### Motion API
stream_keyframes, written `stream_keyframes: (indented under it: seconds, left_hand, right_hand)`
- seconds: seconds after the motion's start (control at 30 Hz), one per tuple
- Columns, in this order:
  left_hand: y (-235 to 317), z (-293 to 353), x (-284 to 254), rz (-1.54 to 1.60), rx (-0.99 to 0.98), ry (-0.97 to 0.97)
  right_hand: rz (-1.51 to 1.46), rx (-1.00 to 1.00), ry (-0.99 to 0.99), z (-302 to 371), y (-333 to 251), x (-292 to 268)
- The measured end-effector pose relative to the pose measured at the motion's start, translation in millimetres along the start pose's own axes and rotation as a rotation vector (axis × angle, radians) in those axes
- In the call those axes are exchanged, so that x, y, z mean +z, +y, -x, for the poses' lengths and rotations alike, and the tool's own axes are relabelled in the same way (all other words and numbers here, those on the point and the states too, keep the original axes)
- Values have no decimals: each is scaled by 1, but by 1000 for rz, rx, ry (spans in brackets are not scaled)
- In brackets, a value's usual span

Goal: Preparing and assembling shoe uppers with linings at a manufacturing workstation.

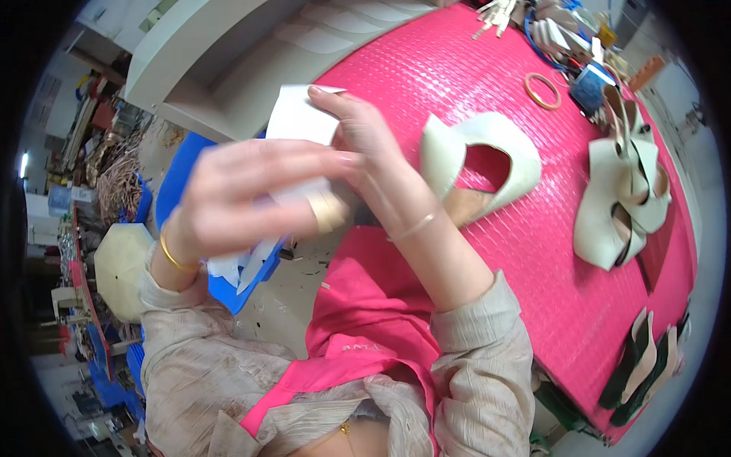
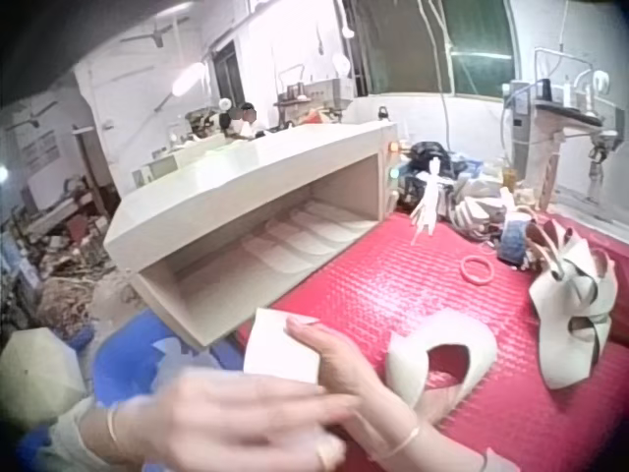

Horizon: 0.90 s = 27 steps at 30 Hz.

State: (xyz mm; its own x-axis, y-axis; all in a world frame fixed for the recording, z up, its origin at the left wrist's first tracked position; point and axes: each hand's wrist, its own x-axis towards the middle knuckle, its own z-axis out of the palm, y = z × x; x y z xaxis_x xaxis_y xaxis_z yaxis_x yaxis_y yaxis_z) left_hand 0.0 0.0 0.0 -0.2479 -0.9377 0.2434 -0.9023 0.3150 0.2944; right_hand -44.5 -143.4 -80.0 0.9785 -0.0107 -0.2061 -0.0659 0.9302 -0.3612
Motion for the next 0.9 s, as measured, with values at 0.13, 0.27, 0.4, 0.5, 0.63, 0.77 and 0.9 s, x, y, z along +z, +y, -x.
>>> stream_keyframes:
  seconds: [0.13, 0.27, 0.4, 0.5, 0.63, 0.77, 0.9]
  left_hand:
    - [30, -13, 38, -62, 221, 481]
    - [32, -66, 145, -449, 55, 101]
    - [13, -95, 155, -714, 92, -226]
    - [7, -107, 145, -675, 243, -309]
    - [14, -123, 123, -302, 173, -96]
    - [16, -131, 102, 616, -408, 24]
    - [21, -129, 106, 1129, -421, 285]
  right_hand:
    - [413, -482, 95, 117, -29, -8]
    - [371, -601, 401, 241, -55, -66]
    - [322, -517, 811, 302, -32, -129]
    - [265, -418, 710, 321, -6, -140]
    - [426, -602, 741, 318, -18, -128]
    - [538, -933, 608, 285, -64, -95]
    - [604, -1188, 385, 227, -74, -62]
